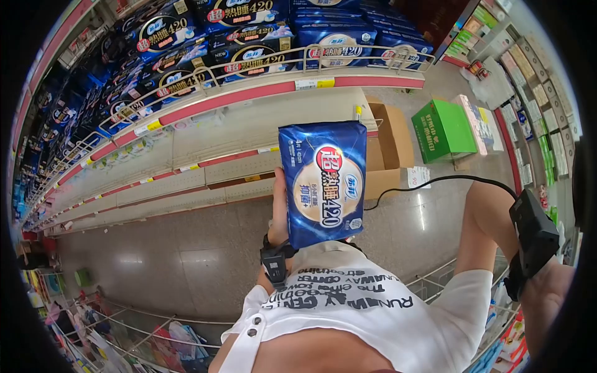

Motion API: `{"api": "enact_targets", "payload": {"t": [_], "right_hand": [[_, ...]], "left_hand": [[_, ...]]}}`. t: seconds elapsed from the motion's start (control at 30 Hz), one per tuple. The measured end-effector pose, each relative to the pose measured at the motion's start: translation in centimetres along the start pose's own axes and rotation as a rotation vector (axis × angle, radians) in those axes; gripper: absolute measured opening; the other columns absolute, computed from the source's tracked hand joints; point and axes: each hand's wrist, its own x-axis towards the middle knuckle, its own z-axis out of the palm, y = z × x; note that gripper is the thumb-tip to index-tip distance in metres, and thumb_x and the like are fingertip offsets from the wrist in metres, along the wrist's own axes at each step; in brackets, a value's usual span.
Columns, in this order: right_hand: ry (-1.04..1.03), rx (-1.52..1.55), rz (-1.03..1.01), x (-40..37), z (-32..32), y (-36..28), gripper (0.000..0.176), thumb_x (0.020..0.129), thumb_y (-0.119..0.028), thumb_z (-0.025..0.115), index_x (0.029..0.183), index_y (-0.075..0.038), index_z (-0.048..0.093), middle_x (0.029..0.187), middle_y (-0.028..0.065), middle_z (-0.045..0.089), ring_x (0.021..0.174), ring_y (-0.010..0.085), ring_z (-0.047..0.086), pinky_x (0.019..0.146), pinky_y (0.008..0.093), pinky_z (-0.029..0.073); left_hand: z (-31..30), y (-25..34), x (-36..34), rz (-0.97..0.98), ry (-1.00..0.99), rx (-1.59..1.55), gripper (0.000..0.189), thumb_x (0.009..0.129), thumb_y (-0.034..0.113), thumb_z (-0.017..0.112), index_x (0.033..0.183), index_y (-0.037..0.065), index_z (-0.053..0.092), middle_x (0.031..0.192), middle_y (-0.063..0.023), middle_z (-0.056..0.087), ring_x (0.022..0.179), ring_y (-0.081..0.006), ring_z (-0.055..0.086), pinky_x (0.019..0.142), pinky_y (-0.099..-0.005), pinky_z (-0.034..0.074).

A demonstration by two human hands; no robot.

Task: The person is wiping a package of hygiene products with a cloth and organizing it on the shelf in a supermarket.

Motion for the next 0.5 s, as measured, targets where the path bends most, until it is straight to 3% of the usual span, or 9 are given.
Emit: {"api": "enact_targets", "payload": {"t": [0.03,0.1,0.17,0.23,0.27,0.3,0.37,0.5], "right_hand": [[-0.002,-0.013,0.006,0.1,0.0,0.1,0.062,0.096,-0.053,0.029,0.146,-0.018,0.016,0.090,0.0062,0.054,0.076,0.0133,0.059,0.049,0.0220,0.050],[-0.001,-0.034,0.021,-1.7,-2.3,1.2,0.063,0.096,-0.053,0.029,0.146,-0.018,0.016,0.091,0.0065,0.054,0.076,0.0134,0.059,0.049,0.0220,0.050],[-0.010,-0.047,0.037,1.0,0.4,0.0,0.063,0.096,-0.053,0.029,0.146,-0.018,0.015,0.092,0.0068,0.055,0.077,0.0135,0.059,0.050,0.0219,0.051],[-0.028,-0.055,0.048,-4.4,-5.5,3.2,0.063,0.096,-0.053,0.030,0.146,-0.018,0.015,0.094,0.0070,0.055,0.077,0.0137,0.060,0.050,0.0219,0.051],[-0.040,-0.059,0.053,1.5,0.5,-0.1,0.063,0.096,-0.053,0.030,0.146,-0.018,0.015,0.094,0.0072,0.055,0.078,0.0138,0.060,0.050,0.0218,0.051],[-0.051,-0.062,0.060,1.7,0.7,-0.3,0.063,0.096,-0.053,0.030,0.146,-0.017,0.015,0.095,0.0073,0.055,0.078,0.0138,0.060,0.050,0.0218,0.051],[-0.077,-0.066,0.080,1.7,0.6,-0.3,0.064,0.096,-0.053,0.030,0.146,-0.017,0.014,0.096,0.0076,0.055,0.078,0.0140,0.060,0.050,0.0217,0.051],[-0.116,-0.069,0.130,-2.7,-3.2,3.5,0.064,0.096,-0.053,0.030,0.146,-0.017,0.014,0.098,0.0081,0.056,0.079,0.0142,0.060,0.050,0.0216,0.051]], "left_hand": [[0.0,0.0,0.0,0.010,0.026,0.053,0.099,0.078,0.079,0.032,0.140,0.003,0.029,0.131,-0.0288,0.042,0.113,-0.0413,0.052,0.089,-0.0509,0.050],[0.1,0.1,-0.1,0.006,0.013,0.013,0.097,0.079,0.079,0.032,0.140,0.003,0.029,0.131,-0.0283,0.044,0.114,-0.0405,0.052,0.091,-0.0516,0.049],[0.1,0.2,-0.2,0.029,-0.001,-0.001,0.095,0.081,0.077,0.033,0.139,0.002,0.030,0.130,-0.0276,0.044,0.114,-0.0393,0.052,0.092,-0.0503,0.048],[0.1,0.1,-0.1,0.040,-0.015,-0.024,0.093,0.082,0.075,0.034,0.138,0.001,0.031,0.130,-0.0274,0.045,0.113,-0.0389,0.053,0.091,-0.0495,0.049],[0.2,0.1,-0.1,0.047,-0.030,-0.052,0.092,0.083,0.074,0.035,0.138,0.001,0.031,0.129,-0.0272,0.045,0.112,-0.0385,0.053,0.090,-0.0488,0.049],[0.4,0.2,-0.3,0.049,-0.026,-0.052,0.092,0.083,0.074,0.035,0.138,0.001,0.031,0.129,-0.0272,0.045,0.112,-0.0385,0.053,0.090,-0.0488,0.049],[1.2,0.5,-0.8,0.114,0.007,-0.003,0.074,0.091,0.063,0.030,0.135,0.003,0.037,0.125,-0.0196,0.053,0.105,-0.0289,0.060,0.083,-0.0402,0.055],[0.3,0.3,-0.7,0.118,0.051,0.023,0.072,0.093,0.061,0.030,0.135,0.003,0.038,0.126,-0.0192,0.053,0.105,-0.0283,0.060,0.084,-0.0393,0.055]]}}
